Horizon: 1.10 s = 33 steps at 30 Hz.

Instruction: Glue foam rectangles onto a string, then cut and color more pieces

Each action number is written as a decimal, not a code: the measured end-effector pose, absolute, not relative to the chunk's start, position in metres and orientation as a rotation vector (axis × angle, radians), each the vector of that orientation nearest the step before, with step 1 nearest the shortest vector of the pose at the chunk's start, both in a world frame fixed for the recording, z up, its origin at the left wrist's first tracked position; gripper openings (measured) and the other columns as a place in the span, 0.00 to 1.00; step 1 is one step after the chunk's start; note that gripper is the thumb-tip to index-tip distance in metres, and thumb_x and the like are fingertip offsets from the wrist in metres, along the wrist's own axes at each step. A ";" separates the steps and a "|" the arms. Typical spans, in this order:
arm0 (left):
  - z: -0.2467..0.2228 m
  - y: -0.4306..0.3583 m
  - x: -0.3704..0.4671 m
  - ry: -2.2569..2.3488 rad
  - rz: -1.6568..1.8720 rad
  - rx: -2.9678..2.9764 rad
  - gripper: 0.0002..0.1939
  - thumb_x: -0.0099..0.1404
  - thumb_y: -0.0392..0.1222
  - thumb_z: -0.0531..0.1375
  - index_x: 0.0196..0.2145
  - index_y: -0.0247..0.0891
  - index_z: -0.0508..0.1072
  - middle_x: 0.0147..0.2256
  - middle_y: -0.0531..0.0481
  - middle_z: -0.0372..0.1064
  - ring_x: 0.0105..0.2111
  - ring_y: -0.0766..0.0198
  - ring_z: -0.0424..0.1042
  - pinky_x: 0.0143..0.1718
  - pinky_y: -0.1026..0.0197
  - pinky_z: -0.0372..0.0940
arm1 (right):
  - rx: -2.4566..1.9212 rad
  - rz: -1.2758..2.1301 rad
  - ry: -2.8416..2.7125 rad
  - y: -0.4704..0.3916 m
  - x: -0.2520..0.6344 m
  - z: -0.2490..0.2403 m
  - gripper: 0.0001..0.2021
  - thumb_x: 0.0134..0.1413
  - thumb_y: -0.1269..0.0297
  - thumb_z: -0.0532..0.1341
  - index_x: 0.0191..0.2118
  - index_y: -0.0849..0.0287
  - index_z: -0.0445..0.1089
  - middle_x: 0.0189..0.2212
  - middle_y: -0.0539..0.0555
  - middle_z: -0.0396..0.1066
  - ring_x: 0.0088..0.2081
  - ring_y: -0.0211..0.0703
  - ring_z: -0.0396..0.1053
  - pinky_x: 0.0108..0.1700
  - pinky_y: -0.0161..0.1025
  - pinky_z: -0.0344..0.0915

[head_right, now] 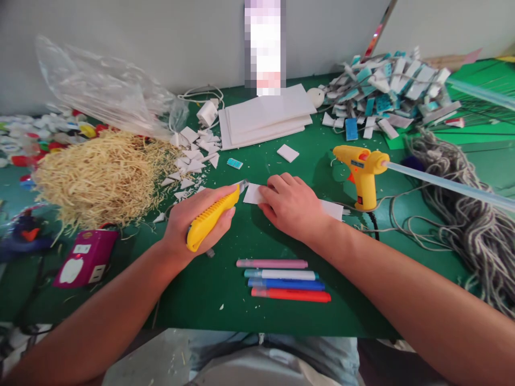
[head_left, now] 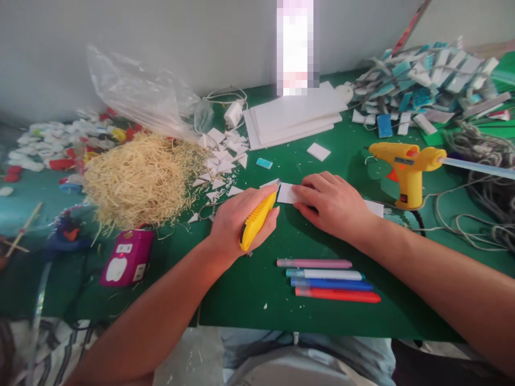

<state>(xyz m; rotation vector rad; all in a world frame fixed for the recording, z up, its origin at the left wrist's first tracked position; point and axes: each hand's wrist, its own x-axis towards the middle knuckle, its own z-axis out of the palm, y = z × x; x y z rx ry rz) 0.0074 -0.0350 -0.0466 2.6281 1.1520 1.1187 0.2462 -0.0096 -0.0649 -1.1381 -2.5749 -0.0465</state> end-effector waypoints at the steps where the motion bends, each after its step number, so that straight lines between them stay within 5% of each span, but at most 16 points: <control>1: -0.046 -0.035 0.007 1.147 1.112 2.633 0.14 0.71 0.35 0.58 0.53 0.34 0.72 0.40 0.42 0.80 0.35 0.62 0.79 0.39 0.63 0.74 | -1.141 -0.051 -2.576 -0.010 0.246 -0.065 0.15 0.70 0.63 0.55 0.50 0.60 0.77 0.43 0.62 0.76 0.42 0.51 0.66 0.41 0.44 0.61; 33: -0.041 -0.038 0.004 1.214 1.190 2.617 0.11 0.70 0.35 0.58 0.49 0.38 0.75 0.37 0.47 0.81 0.31 0.64 0.79 0.34 0.63 0.75 | -1.092 -0.041 -2.547 -0.013 0.248 -0.062 0.15 0.68 0.65 0.56 0.51 0.63 0.78 0.43 0.64 0.77 0.43 0.53 0.69 0.43 0.46 0.66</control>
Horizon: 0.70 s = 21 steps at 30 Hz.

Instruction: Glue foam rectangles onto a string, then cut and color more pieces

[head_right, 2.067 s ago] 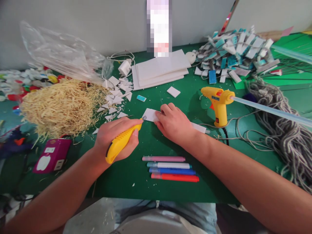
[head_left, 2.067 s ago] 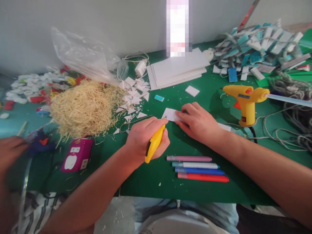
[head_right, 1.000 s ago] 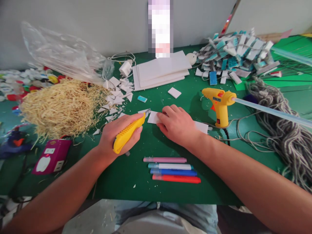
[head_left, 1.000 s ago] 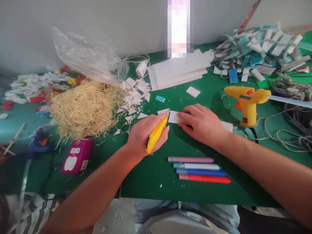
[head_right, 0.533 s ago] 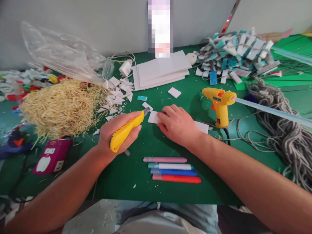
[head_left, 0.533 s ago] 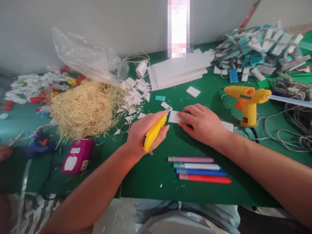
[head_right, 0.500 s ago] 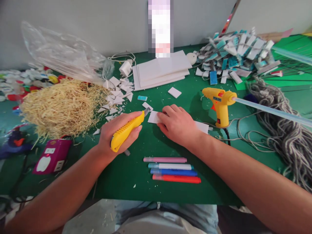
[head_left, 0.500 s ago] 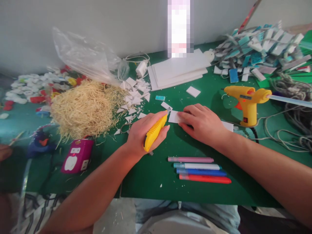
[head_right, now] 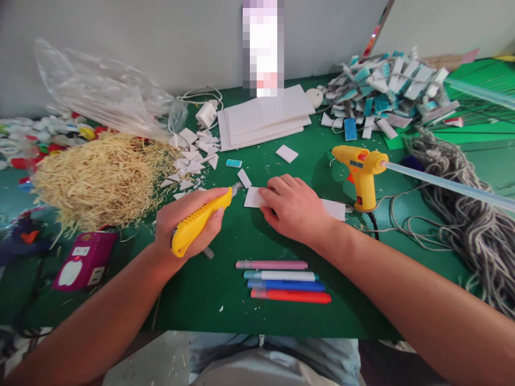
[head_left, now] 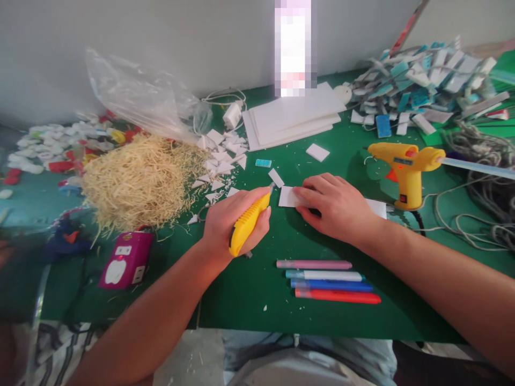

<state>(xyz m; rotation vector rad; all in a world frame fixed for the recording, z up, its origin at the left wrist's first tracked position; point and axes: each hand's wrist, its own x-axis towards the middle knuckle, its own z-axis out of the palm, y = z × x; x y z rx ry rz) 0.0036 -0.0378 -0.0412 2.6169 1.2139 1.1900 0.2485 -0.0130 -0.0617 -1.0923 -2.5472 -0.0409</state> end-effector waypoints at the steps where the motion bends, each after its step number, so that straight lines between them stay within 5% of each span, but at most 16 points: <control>1: -0.041 -0.038 0.004 1.215 1.213 2.616 0.12 0.70 0.35 0.58 0.50 0.39 0.75 0.37 0.48 0.81 0.30 0.64 0.79 0.34 0.63 0.75 | -1.092 -0.032 -2.551 -0.013 0.249 -0.061 0.15 0.68 0.65 0.56 0.51 0.62 0.78 0.44 0.64 0.77 0.44 0.53 0.69 0.43 0.47 0.66; 21: -0.042 -0.037 0.004 1.098 1.035 2.704 0.13 0.70 0.36 0.59 0.51 0.33 0.73 0.37 0.43 0.81 0.33 0.62 0.80 0.37 0.63 0.75 | -1.118 -0.062 -2.586 -0.013 0.249 -0.062 0.15 0.69 0.64 0.55 0.49 0.60 0.78 0.43 0.62 0.76 0.42 0.50 0.68 0.41 0.43 0.64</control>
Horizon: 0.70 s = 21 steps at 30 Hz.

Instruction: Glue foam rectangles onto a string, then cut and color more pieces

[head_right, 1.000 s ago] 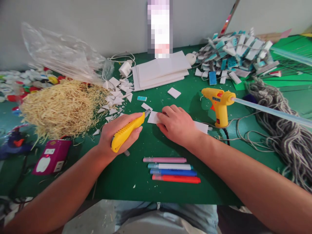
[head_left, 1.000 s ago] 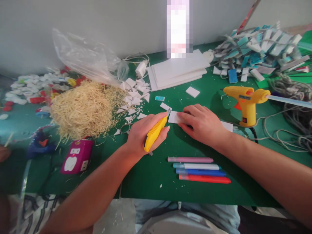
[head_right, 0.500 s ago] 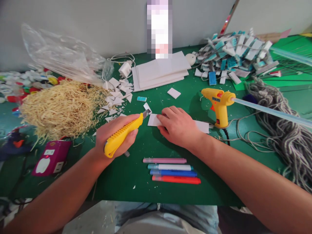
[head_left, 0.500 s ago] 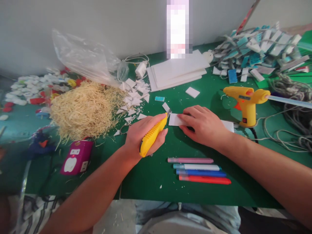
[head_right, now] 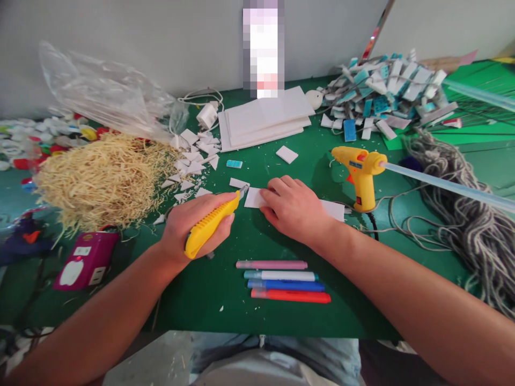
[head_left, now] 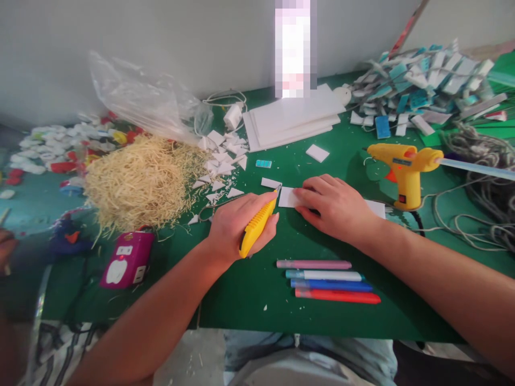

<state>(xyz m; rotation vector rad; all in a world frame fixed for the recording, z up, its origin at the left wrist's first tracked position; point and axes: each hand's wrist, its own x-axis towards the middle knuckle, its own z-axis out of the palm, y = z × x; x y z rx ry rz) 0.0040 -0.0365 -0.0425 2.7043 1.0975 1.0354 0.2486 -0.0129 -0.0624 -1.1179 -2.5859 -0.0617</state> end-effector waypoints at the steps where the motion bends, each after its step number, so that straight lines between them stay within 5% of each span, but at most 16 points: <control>1: -0.042 -0.037 0.004 1.082 1.039 2.716 0.13 0.70 0.35 0.59 0.50 0.33 0.73 0.37 0.42 0.81 0.32 0.61 0.80 0.37 0.62 0.75 | -1.113 -0.070 -2.583 -0.013 0.249 -0.062 0.15 0.70 0.65 0.55 0.49 0.61 0.78 0.43 0.62 0.76 0.42 0.50 0.68 0.41 0.43 0.64; 21: -0.045 -0.034 0.003 1.080 1.070 2.699 0.13 0.71 0.37 0.60 0.52 0.34 0.73 0.38 0.43 0.81 0.33 0.62 0.80 0.38 0.64 0.75 | -1.104 -0.021 -2.557 -0.013 0.251 -0.061 0.14 0.67 0.65 0.58 0.50 0.62 0.78 0.43 0.63 0.77 0.43 0.52 0.70 0.41 0.45 0.65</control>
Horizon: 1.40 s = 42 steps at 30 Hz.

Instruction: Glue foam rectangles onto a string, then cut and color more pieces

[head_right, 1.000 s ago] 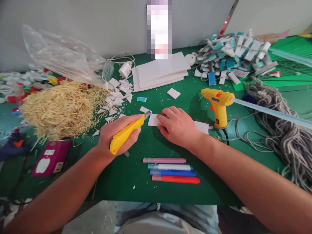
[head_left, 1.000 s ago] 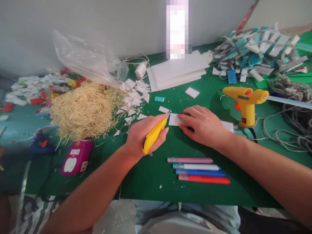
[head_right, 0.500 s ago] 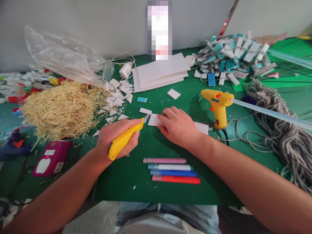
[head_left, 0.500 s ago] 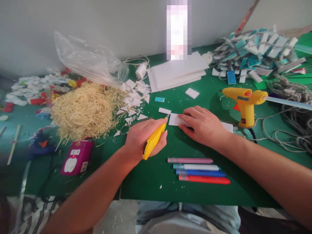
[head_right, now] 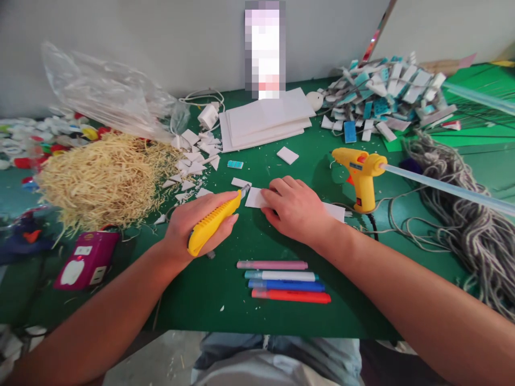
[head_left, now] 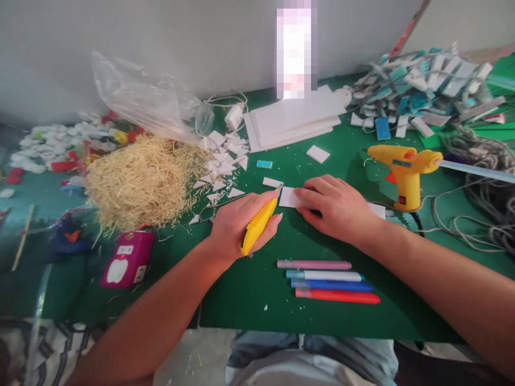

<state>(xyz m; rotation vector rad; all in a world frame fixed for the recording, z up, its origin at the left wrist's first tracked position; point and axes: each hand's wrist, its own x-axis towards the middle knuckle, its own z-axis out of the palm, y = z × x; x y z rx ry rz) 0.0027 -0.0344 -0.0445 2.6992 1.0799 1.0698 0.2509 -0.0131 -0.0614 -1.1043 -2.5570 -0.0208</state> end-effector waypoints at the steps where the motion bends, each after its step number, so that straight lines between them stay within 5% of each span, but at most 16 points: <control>1: -0.044 -0.034 0.002 1.079 1.057 2.704 0.13 0.71 0.38 0.60 0.52 0.35 0.73 0.39 0.43 0.81 0.33 0.62 0.80 0.38 0.64 0.75 | -1.107 -0.019 -2.555 -0.013 0.251 -0.061 0.14 0.67 0.66 0.58 0.50 0.62 0.78 0.43 0.63 0.76 0.43 0.52 0.70 0.41 0.45 0.65; 14: -0.042 -0.036 0.001 1.079 1.259 2.668 0.13 0.70 0.35 0.60 0.51 0.36 0.73 0.40 0.44 0.82 0.34 0.63 0.81 0.38 0.65 0.76 | -1.099 -0.078 -2.572 -0.014 0.251 -0.060 0.15 0.68 0.62 0.57 0.50 0.63 0.78 0.43 0.63 0.77 0.42 0.51 0.69 0.41 0.45 0.64; 21: -0.046 -0.032 0.004 1.068 1.108 2.643 0.15 0.73 0.42 0.61 0.55 0.35 0.72 0.42 0.41 0.81 0.37 0.62 0.81 0.41 0.64 0.76 | -1.115 -0.057 -2.577 -0.013 0.251 -0.061 0.15 0.68 0.64 0.55 0.50 0.61 0.77 0.42 0.62 0.76 0.42 0.51 0.68 0.41 0.44 0.63; 42: -0.046 -0.036 0.006 1.084 1.069 2.752 0.13 0.73 0.40 0.59 0.53 0.34 0.72 0.39 0.43 0.81 0.34 0.62 0.80 0.38 0.64 0.75 | -1.072 -0.113 -2.552 -0.012 0.251 -0.064 0.14 0.69 0.64 0.57 0.48 0.63 0.79 0.41 0.63 0.76 0.41 0.51 0.68 0.39 0.43 0.63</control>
